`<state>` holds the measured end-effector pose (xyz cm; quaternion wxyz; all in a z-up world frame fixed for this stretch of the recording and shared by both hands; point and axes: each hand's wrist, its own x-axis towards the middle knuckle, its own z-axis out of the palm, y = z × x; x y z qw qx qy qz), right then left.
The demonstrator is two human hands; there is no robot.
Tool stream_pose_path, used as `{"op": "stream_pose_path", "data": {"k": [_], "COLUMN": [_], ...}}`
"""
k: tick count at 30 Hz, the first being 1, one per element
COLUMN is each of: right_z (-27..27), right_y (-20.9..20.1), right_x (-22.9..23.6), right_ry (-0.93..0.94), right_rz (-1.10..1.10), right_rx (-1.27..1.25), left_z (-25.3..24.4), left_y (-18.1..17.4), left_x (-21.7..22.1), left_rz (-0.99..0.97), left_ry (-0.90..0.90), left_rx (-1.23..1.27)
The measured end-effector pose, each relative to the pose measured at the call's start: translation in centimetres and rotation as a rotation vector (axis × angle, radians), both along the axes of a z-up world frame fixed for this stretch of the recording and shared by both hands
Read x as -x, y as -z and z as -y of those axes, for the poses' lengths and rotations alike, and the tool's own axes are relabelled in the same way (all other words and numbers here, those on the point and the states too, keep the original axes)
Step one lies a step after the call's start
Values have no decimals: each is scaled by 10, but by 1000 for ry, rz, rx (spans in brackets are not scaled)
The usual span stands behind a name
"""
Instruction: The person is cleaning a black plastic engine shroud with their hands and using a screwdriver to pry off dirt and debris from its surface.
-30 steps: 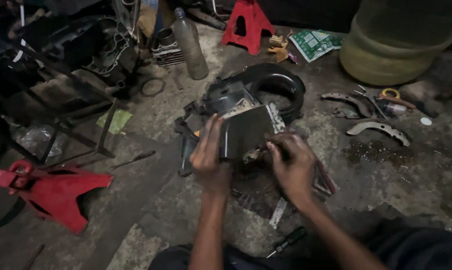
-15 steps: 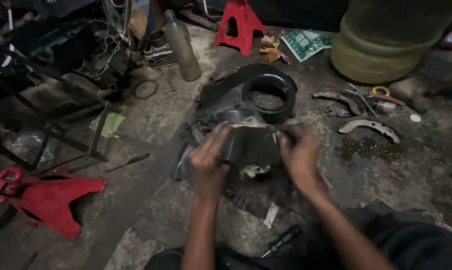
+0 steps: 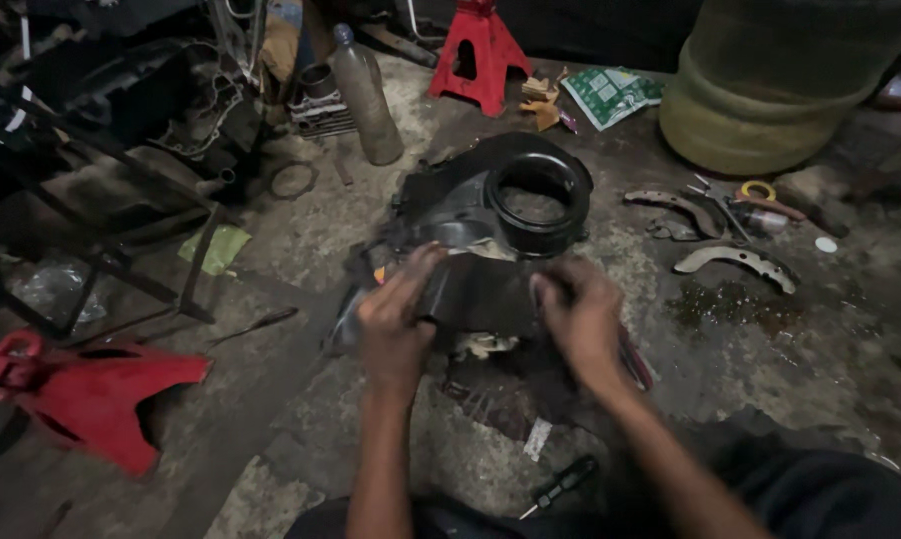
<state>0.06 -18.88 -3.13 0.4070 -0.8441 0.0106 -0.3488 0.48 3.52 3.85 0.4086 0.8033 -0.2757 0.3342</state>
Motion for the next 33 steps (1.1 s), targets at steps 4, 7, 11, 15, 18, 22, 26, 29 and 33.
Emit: {"op": "stream_pose_path", "data": {"k": [4,7,11,15,18,22,26,29,33], "right_z": [17,5,-10,-3,9,5,-11,-16,-12], "right_y": [7,24,30,13,4,2,18,28,30], "right_x": [-5,1,6,0,-7,1,14,10,5], "right_ry": [41,44,66,-16,-35,-34,-5,-71,-29], "right_rz": [14,61,-54,-191,-12,-126,-124,-145,-158], "right_rx": [-76,-13,102,-90,-86,-165,8,103,-43], "left_z": [8,12,7,-5,-1,3,-1,-4,10], "left_y": [3,7,11,8,6,8,12,21,54], "left_x": [2,3,-5,-6,-10,-2,-3,-6,-19], "left_rz": [-31,35,46,-68,10,-10,8,18,33], "left_ry": [8,-127,-264,-126,-27,-140,-262,-296,-361], "left_rx": [28,30,36,61,-17,78,139,88,-117]}}
